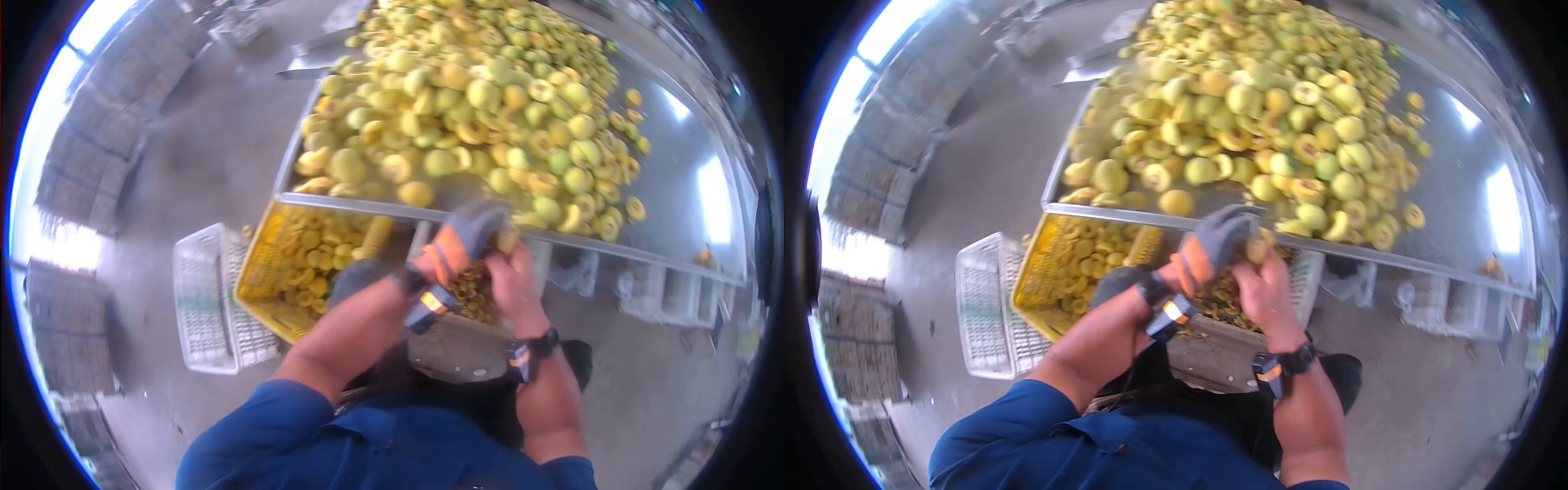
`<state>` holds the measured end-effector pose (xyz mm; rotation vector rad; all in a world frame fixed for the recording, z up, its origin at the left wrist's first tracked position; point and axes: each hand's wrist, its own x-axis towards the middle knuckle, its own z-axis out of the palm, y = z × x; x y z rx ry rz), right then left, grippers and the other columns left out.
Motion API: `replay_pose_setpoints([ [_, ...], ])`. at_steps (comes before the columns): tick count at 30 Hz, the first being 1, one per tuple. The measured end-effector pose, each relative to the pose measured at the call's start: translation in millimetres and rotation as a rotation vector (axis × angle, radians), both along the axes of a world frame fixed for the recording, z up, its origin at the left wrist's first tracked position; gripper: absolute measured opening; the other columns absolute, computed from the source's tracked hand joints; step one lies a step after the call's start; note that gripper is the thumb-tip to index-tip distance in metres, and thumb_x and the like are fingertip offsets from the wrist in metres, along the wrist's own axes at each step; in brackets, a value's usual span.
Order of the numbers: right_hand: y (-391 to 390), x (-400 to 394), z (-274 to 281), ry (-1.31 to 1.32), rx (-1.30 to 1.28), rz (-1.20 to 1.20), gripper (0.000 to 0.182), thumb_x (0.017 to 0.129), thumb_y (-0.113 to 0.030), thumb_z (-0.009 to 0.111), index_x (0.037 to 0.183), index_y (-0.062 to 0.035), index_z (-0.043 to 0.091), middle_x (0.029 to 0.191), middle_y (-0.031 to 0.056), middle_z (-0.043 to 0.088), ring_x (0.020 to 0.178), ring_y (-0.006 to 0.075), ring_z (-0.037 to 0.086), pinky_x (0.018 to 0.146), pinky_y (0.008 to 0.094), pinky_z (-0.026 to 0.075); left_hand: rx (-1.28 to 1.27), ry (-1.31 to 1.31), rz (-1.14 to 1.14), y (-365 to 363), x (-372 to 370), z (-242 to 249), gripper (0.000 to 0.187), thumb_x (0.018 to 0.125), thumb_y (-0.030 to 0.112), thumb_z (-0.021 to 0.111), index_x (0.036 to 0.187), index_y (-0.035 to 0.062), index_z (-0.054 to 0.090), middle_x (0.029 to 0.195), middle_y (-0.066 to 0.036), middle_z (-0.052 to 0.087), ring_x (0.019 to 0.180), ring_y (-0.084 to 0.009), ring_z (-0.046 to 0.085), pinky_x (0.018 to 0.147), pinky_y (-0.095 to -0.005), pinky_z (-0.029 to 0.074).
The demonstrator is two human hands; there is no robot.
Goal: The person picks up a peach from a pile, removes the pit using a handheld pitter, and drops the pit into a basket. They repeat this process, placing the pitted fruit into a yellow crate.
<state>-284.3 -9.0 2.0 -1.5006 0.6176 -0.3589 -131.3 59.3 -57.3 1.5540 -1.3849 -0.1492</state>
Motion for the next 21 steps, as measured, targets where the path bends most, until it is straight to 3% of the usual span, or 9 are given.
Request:
replay_pose_setpoints([
  [1, -2.3, -1.3, 3.9, 0.028, 0.285, -0.003, 0.012, 0.102, -0.017, 0.065, 0.107, -0.0060, 0.063, 0.077, -0.0014, 0.057, 0.060, 0.0089, 0.055, 0.052, 0.0274, 0.045, 0.102, -0.019, 0.053, 0.7, 1.4, 17.8, 0.046, 0.085, 0.001, 0.072, 0.130, -0.0013, 0.068, 0.130, -0.025, 0.070, 0.119, -0.0412, 0.070, 0.100, -0.0466, 0.058],
  [3, -7.8, -7.1, 6.2, -0.054, 0.410, 0.127, 0.016, 0.103, -0.020, 0.067, 0.106, -0.0058, 0.061, 0.074, -0.0024, 0.054, 0.059, 0.0092, 0.054, 0.050, 0.0263, 0.044, 0.033, 0.108, 0.124, -5.0, 4.0, -2.4, 0.042, 0.086, 0.001, 0.071, 0.127, -0.0023, 0.068, 0.123, -0.025, 0.073, 0.114, -0.0412, 0.072, 0.098, -0.0457, 0.058],
  [6, -12.6, -15.9, 1.8, -0.079, 0.416, 0.086, 0.019, 0.105, -0.023, 0.068, 0.100, -0.0081, 0.057, 0.075, -0.0013, 0.053, 0.052, 0.0084, 0.050, 0.046, 0.0268, 0.041, 0.081, 0.061, 0.259, -4.7, 5.0, -3.4, 0.036, 0.090, 0.005, 0.069, 0.126, -0.0033, 0.068, 0.117, -0.024, 0.075, 0.111, -0.0391, 0.074, 0.096, -0.0437, 0.058],
  [9, -14.1, -18.6, 7.7, 0.108, 0.271, 0.034, 0.022, 0.102, -0.021, 0.069, 0.110, -0.0011, 0.063, 0.079, 0.0037, 0.062, 0.064, 0.0132, 0.060, 0.058, 0.0305, 0.048, 0.113, 0.240, 0.202, 0.2, 8.0, 10.4, 0.033, 0.093, 0.005, 0.068, 0.125, -0.0034, 0.068, 0.115, -0.023, 0.076, 0.109, -0.0385, 0.074, 0.097, -0.0427, 0.058],
  [10, -13.5, -16.9, 4.9, 0.098, 0.134, 0.049, 0.023, 0.101, -0.020, 0.069, 0.111, 0.0000, 0.064, 0.081, 0.0070, 0.065, 0.069, 0.0179, 0.063, 0.064, 0.0335, 0.050, 0.072, 0.119, 0.222, 1.8, 8.2, 9.8, 0.034, 0.093, 0.005, 0.070, 0.125, -0.0038, 0.067, 0.113, -0.022, 0.076, 0.108, -0.0368, 0.075, 0.097, -0.0422, 0.058],
  [12, -8.8, -12.5, -1.8, 0.078, -0.138, 0.074, 0.025, 0.098, -0.017, 0.069, 0.114, 0.0022, 0.065, 0.087, 0.0135, 0.070, 0.079, 0.0272, 0.070, 0.074, 0.0396, 0.054, 0.097, 0.280, 0.195, 3.3, 1.0, 21.6, 0.035, 0.092, 0.006, 0.072, 0.126, -0.0037, 0.066, 0.113, -0.022, 0.076, 0.107, -0.0371, 0.075, 0.096, -0.0419, 0.058],
  [15, -6.5, -9.4, 5.6, 0.152, -0.127, 0.058, 0.029, 0.095, -0.016, 0.068, 0.116, 0.0037, 0.065, 0.097, 0.0236, 0.073, 0.096, 0.0424, 0.071, 0.088, 0.0464, 0.053, 0.151, 0.342, 0.188, 3.7, -3.8, 29.4, 0.037, 0.092, 0.008, 0.073, 0.126, -0.0039, 0.066, 0.113, -0.022, 0.076, 0.106, -0.0380, 0.074, 0.095, -0.0423, 0.058],
  [18, -7.8, -9.4, 1.1, 0.183, -0.181, 0.061, 0.030, 0.096, -0.018, 0.067, 0.116, 0.0037, 0.065, 0.100, 0.0281, 0.073, 0.097, 0.0495, 0.069, 0.086, 0.0479, 0.054, 0.175, 0.344, 0.213, 4.4, -5.4, 30.4, 0.037, 0.091, 0.009, 0.076, 0.124, -0.0039, 0.067, 0.116, -0.022, 0.076, 0.106, -0.0396, 0.074, 0.095, -0.0431, 0.058],
  [21, -4.4, -10.1, -1.4, 0.146, -0.257, 0.042, 0.030, 0.097, -0.020, 0.068, 0.115, 0.0045, 0.065, 0.099, 0.0280, 0.073, 0.096, 0.0494, 0.070, 0.084, 0.0482, 0.054, 0.136, 0.144, 0.289, 1.5, -3.7, 22.9, 0.036, 0.087, 0.009, 0.078, 0.120, -0.0033, 0.069, 0.117, -0.022, 0.075, 0.107, -0.0410, 0.072, 0.095, -0.0443, 0.058],
])
